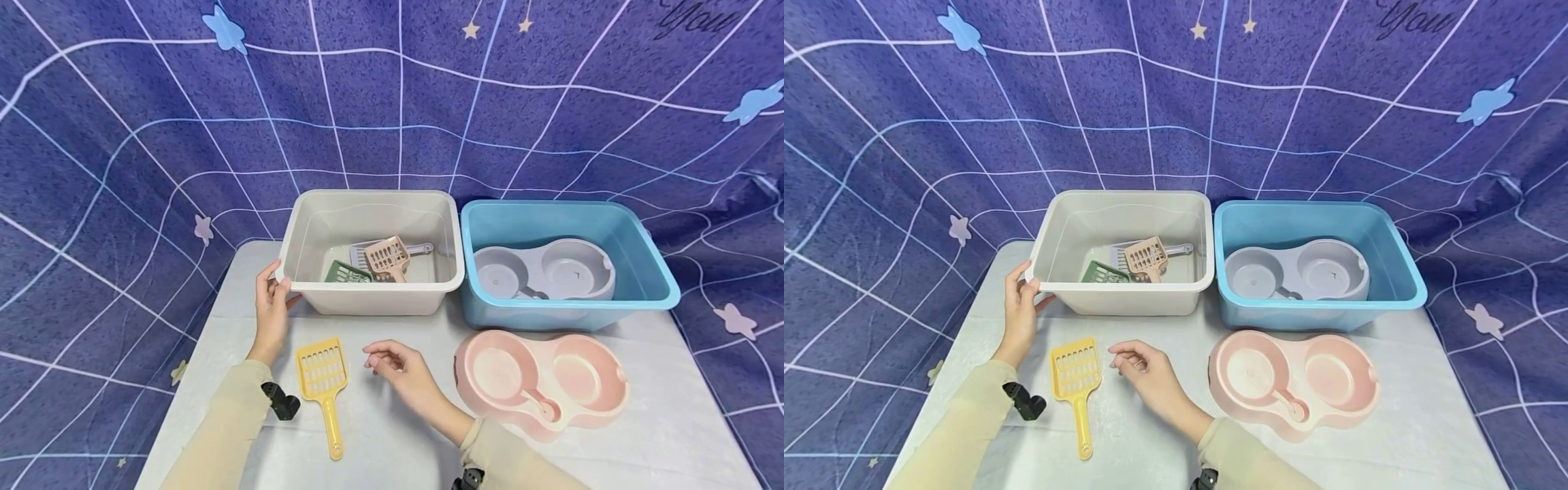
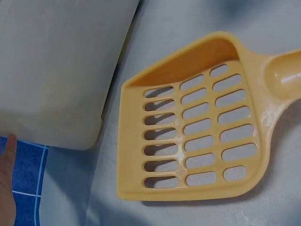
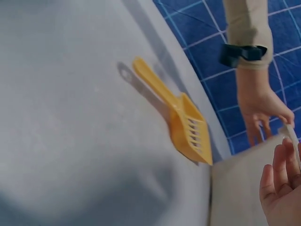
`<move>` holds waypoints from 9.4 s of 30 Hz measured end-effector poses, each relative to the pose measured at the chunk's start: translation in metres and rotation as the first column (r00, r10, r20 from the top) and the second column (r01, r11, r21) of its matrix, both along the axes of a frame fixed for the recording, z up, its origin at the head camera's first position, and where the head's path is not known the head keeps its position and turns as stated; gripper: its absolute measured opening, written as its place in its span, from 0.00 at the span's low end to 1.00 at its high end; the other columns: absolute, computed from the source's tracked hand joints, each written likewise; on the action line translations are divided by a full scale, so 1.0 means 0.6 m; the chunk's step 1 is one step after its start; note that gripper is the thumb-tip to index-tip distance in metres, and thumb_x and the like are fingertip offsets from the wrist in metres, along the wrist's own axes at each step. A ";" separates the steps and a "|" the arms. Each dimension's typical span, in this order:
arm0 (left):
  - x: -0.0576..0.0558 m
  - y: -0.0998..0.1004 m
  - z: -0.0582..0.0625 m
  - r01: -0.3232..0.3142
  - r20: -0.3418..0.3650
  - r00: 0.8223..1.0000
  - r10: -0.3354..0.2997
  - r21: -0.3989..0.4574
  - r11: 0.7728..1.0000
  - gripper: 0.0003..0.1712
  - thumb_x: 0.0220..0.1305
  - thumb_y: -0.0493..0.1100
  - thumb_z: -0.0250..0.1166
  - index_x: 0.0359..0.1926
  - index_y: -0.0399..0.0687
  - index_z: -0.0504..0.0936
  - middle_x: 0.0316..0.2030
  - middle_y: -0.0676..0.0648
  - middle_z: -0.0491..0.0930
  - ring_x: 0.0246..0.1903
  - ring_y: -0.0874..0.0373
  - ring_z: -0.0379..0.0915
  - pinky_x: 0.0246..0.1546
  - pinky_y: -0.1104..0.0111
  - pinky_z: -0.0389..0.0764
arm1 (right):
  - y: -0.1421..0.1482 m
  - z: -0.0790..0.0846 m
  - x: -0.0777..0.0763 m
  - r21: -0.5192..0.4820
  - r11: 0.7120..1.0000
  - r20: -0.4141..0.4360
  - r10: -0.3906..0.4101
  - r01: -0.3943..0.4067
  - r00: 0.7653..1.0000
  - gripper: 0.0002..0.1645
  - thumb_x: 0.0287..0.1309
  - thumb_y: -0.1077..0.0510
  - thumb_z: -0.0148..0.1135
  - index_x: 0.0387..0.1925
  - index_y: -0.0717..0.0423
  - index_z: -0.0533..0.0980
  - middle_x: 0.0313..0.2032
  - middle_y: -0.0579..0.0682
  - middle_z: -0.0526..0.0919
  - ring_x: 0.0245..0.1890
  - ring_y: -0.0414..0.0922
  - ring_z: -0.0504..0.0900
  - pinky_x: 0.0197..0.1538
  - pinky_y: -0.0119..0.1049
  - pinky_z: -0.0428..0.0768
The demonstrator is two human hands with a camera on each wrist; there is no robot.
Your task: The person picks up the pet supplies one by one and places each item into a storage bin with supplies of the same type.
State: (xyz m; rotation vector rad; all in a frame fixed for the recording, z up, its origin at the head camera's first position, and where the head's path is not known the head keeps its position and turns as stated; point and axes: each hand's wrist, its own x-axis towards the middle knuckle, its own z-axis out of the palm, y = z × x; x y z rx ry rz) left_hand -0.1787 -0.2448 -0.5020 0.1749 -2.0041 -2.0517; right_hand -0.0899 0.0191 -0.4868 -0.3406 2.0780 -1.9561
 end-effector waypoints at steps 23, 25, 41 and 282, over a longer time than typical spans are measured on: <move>-0.004 0.005 0.000 -0.022 0.027 0.999 0.022 0.003 1.000 0.27 0.78 0.40 0.45 0.74 0.51 0.55 0.58 0.38 0.66 0.53 0.56 0.70 0.61 0.49 0.72 | -0.031 -0.070 0.032 0.035 0.993 0.112 0.112 -0.117 0.987 0.13 0.64 0.66 0.62 0.50 0.62 0.80 0.37 0.52 0.84 0.32 0.38 0.78 0.35 0.25 0.77; -0.006 0.004 -0.004 -0.024 0.022 0.999 0.024 0.000 1.000 0.27 0.78 0.41 0.45 0.74 0.52 0.55 0.58 0.38 0.66 0.55 0.53 0.69 0.61 0.49 0.72 | -0.033 -0.077 0.034 0.041 0.991 0.110 0.120 -0.125 0.987 0.13 0.62 0.66 0.63 0.49 0.62 0.80 0.37 0.51 0.83 0.32 0.37 0.78 0.35 0.25 0.77; -0.002 0.003 -0.003 -0.030 0.021 0.999 0.030 -0.014 0.999 0.27 0.78 0.41 0.45 0.74 0.52 0.55 0.62 0.35 0.64 0.56 0.53 0.69 0.61 0.48 0.71 | -0.047 -0.110 0.056 0.081 0.979 0.113 0.175 -0.185 0.978 0.20 0.59 0.63 0.65 0.54 0.62 0.78 0.39 0.47 0.83 0.30 0.34 0.78 0.32 0.25 0.76; -0.007 0.022 -0.004 -0.093 -0.034 0.995 0.094 0.017 0.996 0.26 0.77 0.38 0.45 0.73 0.49 0.57 0.58 0.40 0.67 0.52 0.60 0.70 0.56 0.56 0.76 | 0.033 0.140 -0.085 -0.019 0.999 -0.103 -0.038 0.036 0.994 0.40 0.56 0.66 0.69 0.69 0.66 0.64 0.41 0.56 0.84 0.35 0.40 0.78 0.40 0.26 0.78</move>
